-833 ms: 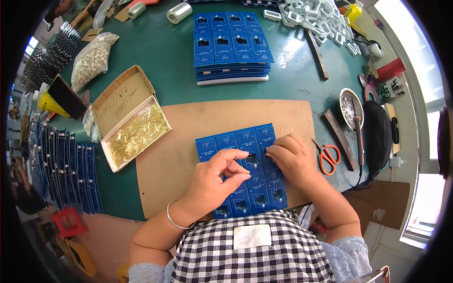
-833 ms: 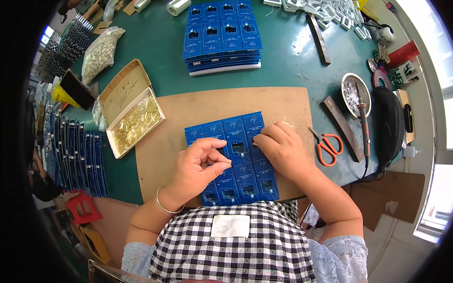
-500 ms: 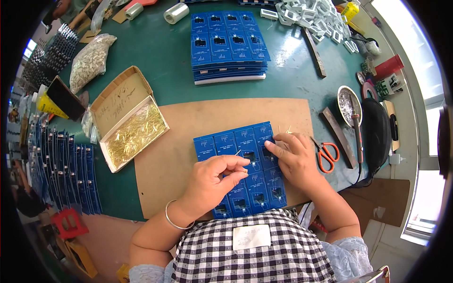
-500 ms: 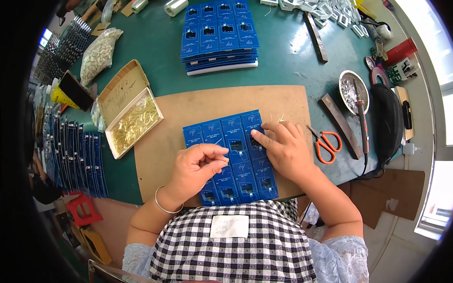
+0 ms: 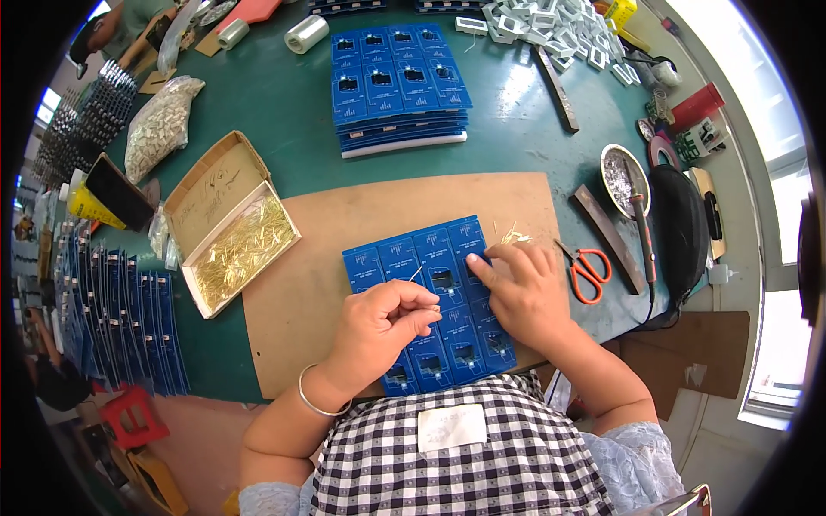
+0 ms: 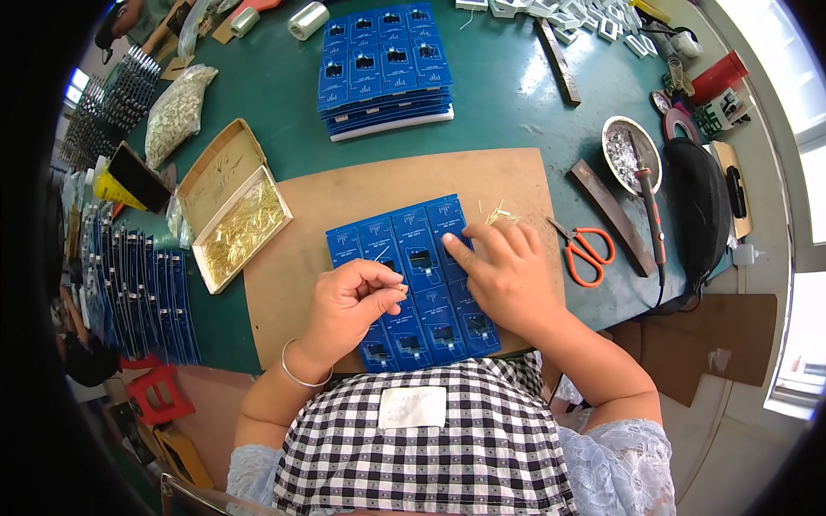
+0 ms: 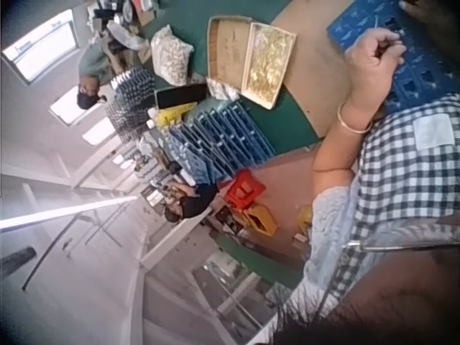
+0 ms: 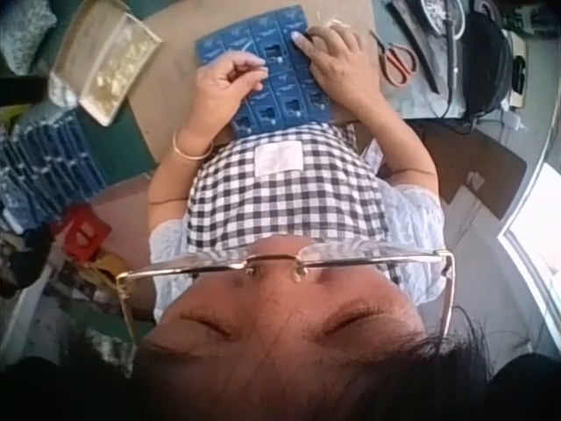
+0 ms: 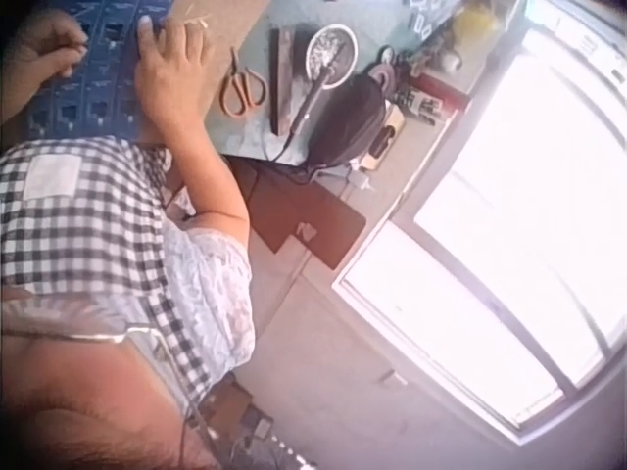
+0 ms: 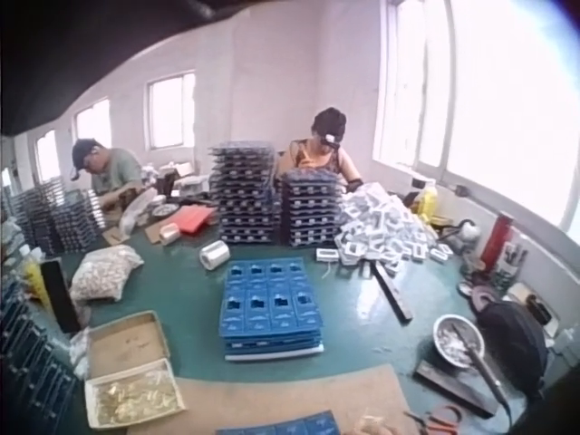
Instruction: The person inserts small metal pins into blue plastic electronic housings by hand.
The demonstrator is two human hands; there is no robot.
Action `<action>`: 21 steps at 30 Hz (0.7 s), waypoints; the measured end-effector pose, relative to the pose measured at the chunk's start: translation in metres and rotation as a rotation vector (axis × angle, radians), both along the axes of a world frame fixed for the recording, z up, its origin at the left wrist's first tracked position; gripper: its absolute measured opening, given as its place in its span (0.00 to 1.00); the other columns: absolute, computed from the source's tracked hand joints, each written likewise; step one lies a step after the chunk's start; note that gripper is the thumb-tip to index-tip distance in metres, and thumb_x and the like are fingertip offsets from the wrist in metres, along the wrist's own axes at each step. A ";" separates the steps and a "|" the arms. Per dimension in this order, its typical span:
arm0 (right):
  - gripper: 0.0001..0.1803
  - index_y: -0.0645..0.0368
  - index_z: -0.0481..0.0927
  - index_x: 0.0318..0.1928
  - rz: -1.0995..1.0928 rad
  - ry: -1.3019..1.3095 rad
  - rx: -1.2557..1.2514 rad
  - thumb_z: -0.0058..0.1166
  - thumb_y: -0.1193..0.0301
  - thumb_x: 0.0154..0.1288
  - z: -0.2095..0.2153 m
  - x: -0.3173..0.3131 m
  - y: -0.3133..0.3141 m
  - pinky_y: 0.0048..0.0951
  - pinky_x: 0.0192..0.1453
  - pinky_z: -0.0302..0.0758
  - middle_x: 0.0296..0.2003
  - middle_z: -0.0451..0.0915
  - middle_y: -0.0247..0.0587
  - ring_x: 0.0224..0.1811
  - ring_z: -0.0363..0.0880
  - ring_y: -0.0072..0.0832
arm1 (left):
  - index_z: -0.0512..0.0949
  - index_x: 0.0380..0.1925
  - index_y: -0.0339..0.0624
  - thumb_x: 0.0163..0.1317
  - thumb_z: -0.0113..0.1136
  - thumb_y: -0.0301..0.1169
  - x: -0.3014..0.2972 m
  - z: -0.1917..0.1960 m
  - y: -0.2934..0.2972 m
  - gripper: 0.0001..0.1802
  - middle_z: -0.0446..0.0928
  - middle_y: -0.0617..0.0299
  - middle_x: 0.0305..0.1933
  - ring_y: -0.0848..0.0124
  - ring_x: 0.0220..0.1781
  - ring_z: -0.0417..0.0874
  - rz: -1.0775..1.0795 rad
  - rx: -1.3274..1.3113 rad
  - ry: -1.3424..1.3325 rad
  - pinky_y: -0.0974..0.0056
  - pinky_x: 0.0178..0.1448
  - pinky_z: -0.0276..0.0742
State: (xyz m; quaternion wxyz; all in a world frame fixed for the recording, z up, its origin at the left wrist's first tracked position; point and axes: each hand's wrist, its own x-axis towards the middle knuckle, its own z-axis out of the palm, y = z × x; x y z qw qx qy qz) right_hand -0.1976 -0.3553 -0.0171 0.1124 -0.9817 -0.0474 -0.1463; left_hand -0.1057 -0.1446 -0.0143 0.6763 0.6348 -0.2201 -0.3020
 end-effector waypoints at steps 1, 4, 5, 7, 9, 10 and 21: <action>0.25 0.51 0.82 0.53 0.009 0.004 -0.020 0.55 0.77 0.51 0.001 -0.001 0.002 0.41 0.57 0.68 0.48 0.76 0.38 0.50 0.73 0.39 | 0.81 0.37 0.35 0.58 0.65 0.19 0.000 0.002 -0.001 0.07 0.82 0.59 0.32 0.75 0.30 0.83 0.008 0.030 -0.041 0.73 0.34 0.80; 0.26 0.52 0.80 0.55 0.012 0.063 0.110 0.55 0.77 0.52 0.001 0.003 -0.005 0.41 0.56 0.68 0.48 0.76 0.38 0.50 0.73 0.38 | 0.80 0.36 0.34 0.59 0.65 0.18 0.001 0.003 0.000 0.06 0.83 0.58 0.32 0.75 0.30 0.84 -0.004 0.076 -0.128 0.72 0.34 0.81; 0.25 0.52 0.80 0.56 0.002 0.088 0.191 0.55 0.78 0.54 -0.001 0.004 -0.007 0.40 0.56 0.68 0.48 0.76 0.39 0.49 0.74 0.38 | 0.80 0.35 0.34 0.59 0.64 0.17 0.001 0.002 0.001 0.05 0.83 0.57 0.31 0.74 0.30 0.85 -0.010 0.102 -0.171 0.72 0.34 0.82; 0.25 0.52 0.81 0.55 -0.009 0.087 0.333 0.55 0.78 0.54 -0.006 0.004 -0.009 0.39 0.56 0.68 0.47 0.76 0.39 0.49 0.74 0.37 | 0.80 0.35 0.34 0.59 0.64 0.17 0.001 0.001 0.003 0.05 0.83 0.57 0.32 0.74 0.31 0.85 -0.013 0.093 -0.162 0.72 0.35 0.82; 0.23 0.51 0.83 0.52 -0.042 0.034 0.431 0.55 0.79 0.53 -0.011 0.001 -0.009 0.37 0.55 0.68 0.44 0.77 0.39 0.46 0.75 0.37 | 0.80 0.35 0.34 0.59 0.64 0.17 0.001 -0.002 0.005 0.05 0.83 0.57 0.33 0.74 0.32 0.85 0.001 0.096 -0.138 0.72 0.36 0.83; 0.23 0.51 0.83 0.52 -0.042 0.034 0.430 0.55 0.79 0.53 -0.010 0.001 -0.011 0.37 0.55 0.68 0.44 0.77 0.39 0.46 0.75 0.37 | 0.80 0.35 0.34 0.59 0.64 0.17 0.001 -0.001 0.004 0.05 0.83 0.57 0.33 0.74 0.32 0.85 0.001 0.095 -0.138 0.72 0.36 0.83; 0.11 0.55 0.84 0.39 0.047 0.067 0.657 0.60 0.78 0.54 0.015 0.010 0.003 0.36 0.52 0.69 0.39 0.80 0.36 0.45 0.76 0.35 | 0.79 0.34 0.36 0.57 0.67 0.19 0.001 0.002 -0.004 0.07 0.83 0.60 0.31 0.78 0.31 0.83 -0.010 0.123 -0.286 0.73 0.36 0.80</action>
